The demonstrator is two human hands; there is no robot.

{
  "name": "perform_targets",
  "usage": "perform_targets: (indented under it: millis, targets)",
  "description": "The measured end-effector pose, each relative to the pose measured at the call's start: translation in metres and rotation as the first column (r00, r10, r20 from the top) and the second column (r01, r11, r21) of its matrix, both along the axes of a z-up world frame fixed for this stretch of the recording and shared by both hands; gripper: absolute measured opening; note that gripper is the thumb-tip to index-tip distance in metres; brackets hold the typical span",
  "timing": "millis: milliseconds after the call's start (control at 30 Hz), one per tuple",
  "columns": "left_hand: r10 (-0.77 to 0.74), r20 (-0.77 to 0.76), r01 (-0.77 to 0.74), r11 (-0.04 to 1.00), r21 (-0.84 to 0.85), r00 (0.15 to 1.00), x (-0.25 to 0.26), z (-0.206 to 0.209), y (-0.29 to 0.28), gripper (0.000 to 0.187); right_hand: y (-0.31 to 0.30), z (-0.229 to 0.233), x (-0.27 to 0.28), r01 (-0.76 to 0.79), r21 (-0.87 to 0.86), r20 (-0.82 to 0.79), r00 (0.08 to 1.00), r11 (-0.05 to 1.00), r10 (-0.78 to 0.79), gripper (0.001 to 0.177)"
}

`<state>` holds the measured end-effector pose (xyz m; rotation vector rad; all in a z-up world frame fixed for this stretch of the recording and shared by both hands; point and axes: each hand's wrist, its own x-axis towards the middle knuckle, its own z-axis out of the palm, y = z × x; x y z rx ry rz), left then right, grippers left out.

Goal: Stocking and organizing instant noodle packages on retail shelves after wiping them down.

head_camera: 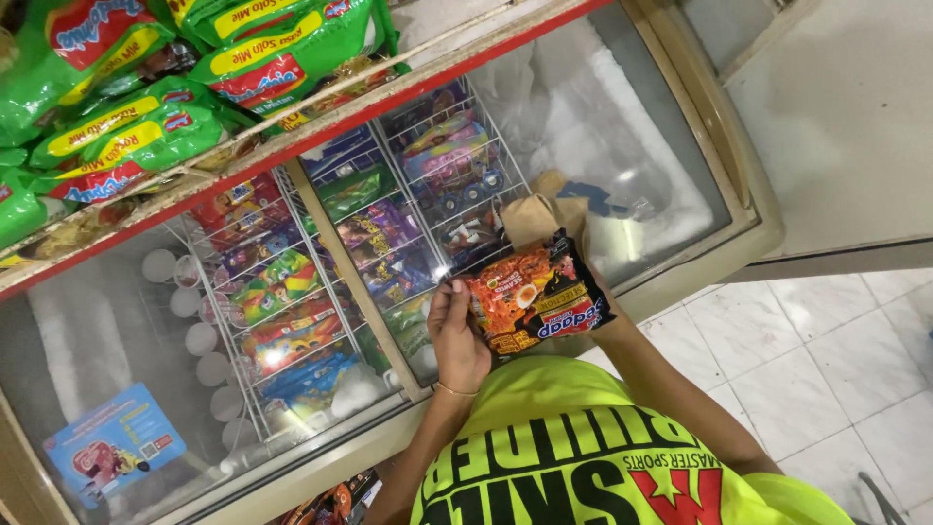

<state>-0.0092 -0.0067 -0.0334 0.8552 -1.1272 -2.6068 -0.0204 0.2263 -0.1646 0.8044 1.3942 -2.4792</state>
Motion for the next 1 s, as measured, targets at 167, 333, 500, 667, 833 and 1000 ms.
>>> perform_targets:
  millis: [167, 333, 500, 667, 833, 1000]
  targets:
    - [-0.026, -0.069, 0.014, 0.986, -0.167, 0.997, 0.002, 0.021, -0.002, 0.019, 0.005, 0.059, -0.021, -0.056, 0.176, -0.041, 0.997, 0.983, 0.064, 0.098]
    - [-0.041, -0.056, 0.020, 0.943, -0.332, 0.998, 0.003, 0.022, 0.000, 0.018, 0.018, 0.068, -0.019, -0.171, 0.293, -0.372, 0.886, 0.941, 0.277, 0.083]
    - [-0.059, -0.088, 0.017, 0.907, -0.420, 0.994, 0.005, 0.026, -0.005, 0.018, -0.012, 0.124, -0.006, -0.071, 0.371, -0.391, 0.892, 0.926, 0.225, 0.046]
    - [0.038, -0.162, -0.110, 0.878, -0.466, 0.986, 0.002, 0.024, -0.007, 0.014, -0.031, 0.146, -0.003, 0.037, 0.323, -0.426, 0.898, 0.946, 0.111, 0.024]
    - [0.071, -0.151, -0.132, 0.886, -0.445, 0.986, -0.002, 0.010, -0.011, 0.003, -0.038, 0.158, -0.003, 0.128, 0.317, -0.436, 0.900, 0.940, 0.024, 0.013]
    - [0.081, -0.127, -0.115, 0.951, -0.287, 0.989, 0.001, 0.015, -0.010, 0.010, -0.036, 0.178, -0.008, 0.214, 0.362, -0.430, 0.902, 0.907, -0.041, 0.010]
